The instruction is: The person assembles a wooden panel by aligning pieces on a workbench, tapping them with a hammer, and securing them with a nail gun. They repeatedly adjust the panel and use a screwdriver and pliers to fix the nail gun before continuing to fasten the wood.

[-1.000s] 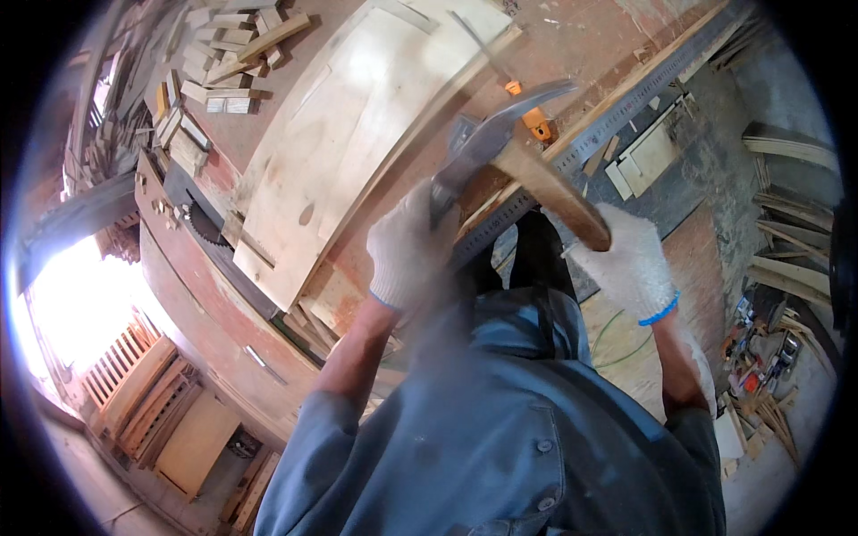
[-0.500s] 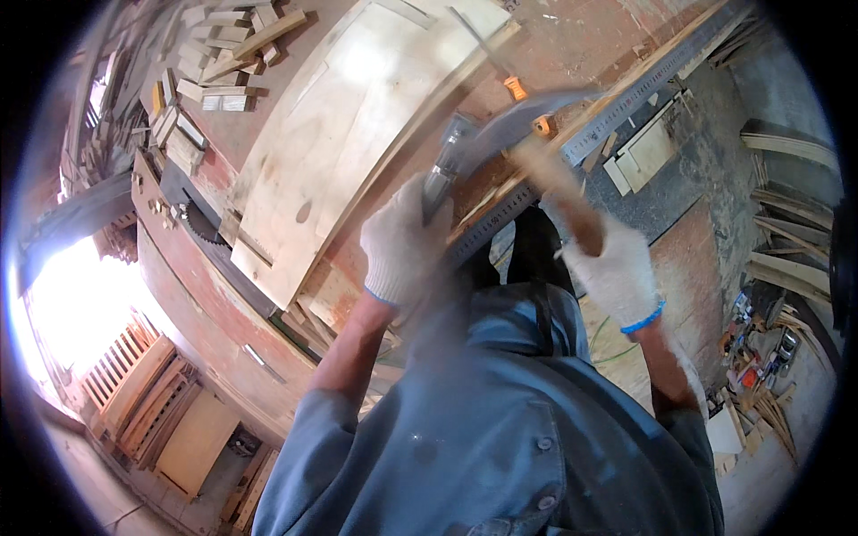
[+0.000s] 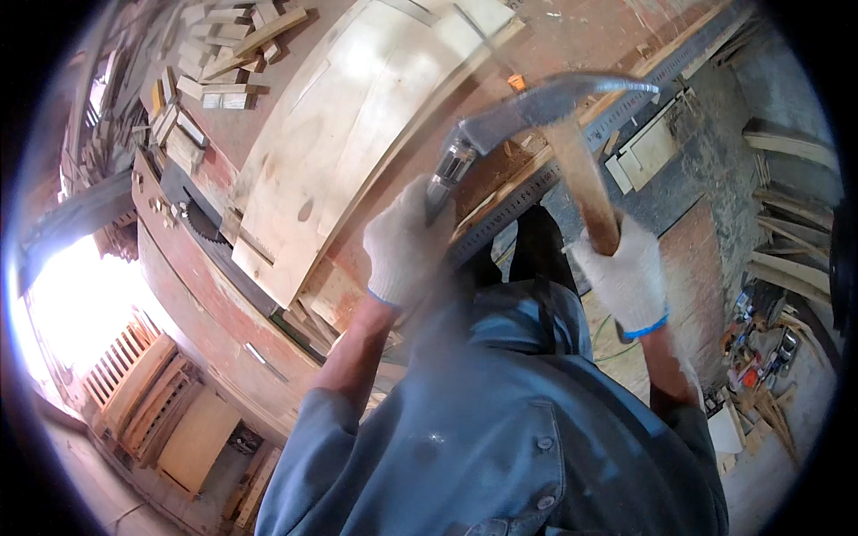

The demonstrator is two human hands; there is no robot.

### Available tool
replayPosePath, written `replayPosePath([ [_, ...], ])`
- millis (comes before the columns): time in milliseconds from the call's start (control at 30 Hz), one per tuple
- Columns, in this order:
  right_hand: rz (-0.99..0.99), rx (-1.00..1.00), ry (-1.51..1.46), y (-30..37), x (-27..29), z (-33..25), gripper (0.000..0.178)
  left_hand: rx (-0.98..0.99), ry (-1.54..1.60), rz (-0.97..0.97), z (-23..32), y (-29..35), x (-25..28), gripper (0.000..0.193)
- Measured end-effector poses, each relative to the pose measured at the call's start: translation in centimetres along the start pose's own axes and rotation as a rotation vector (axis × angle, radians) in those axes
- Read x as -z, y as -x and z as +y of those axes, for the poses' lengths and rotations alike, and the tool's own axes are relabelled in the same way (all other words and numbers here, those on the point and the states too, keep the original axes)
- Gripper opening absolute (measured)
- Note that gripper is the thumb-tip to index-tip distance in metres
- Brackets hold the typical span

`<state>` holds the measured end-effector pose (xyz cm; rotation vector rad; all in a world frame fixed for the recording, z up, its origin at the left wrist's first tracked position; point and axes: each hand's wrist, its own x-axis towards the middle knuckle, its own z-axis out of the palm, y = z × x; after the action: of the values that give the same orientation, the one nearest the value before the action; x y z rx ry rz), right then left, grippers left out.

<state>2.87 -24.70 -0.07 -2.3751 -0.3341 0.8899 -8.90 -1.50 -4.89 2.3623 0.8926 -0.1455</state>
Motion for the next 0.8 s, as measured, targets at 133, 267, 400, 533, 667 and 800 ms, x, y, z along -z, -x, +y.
replayPosePath([
  [133,-0.118,-0.013,0.132,0.1,0.2,-0.1,0.029,-0.016,-0.008,0.008,-0.8,0.2,-0.2,0.02],
  [267,-0.041,-0.036,0.042,-0.1,0.1,0.0,0.032,-0.005,-0.004,0.004,-0.7,0.2,-0.4,0.021],
  [400,-0.154,-0.016,0.192,0.3,0.5,-0.3,0.031,-0.033,-0.013,0.005,-0.8,0.2,-0.4,0.023],
  [533,-0.083,-0.079,0.046,0.5,0.3,-0.3,0.033,0.002,0.012,-0.002,-0.7,0.5,-0.4,0.025],
  [667,-0.2,0.0,0.188,0.7,0.1,-0.2,0.034,0.016,0.014,-0.032,-0.8,0.2,-0.4,0.028],
  [800,-0.05,-0.016,-0.033,-0.4,1.1,0.3,0.027,0.04,0.034,-0.044,-0.6,0.3,-0.2,0.028],
])
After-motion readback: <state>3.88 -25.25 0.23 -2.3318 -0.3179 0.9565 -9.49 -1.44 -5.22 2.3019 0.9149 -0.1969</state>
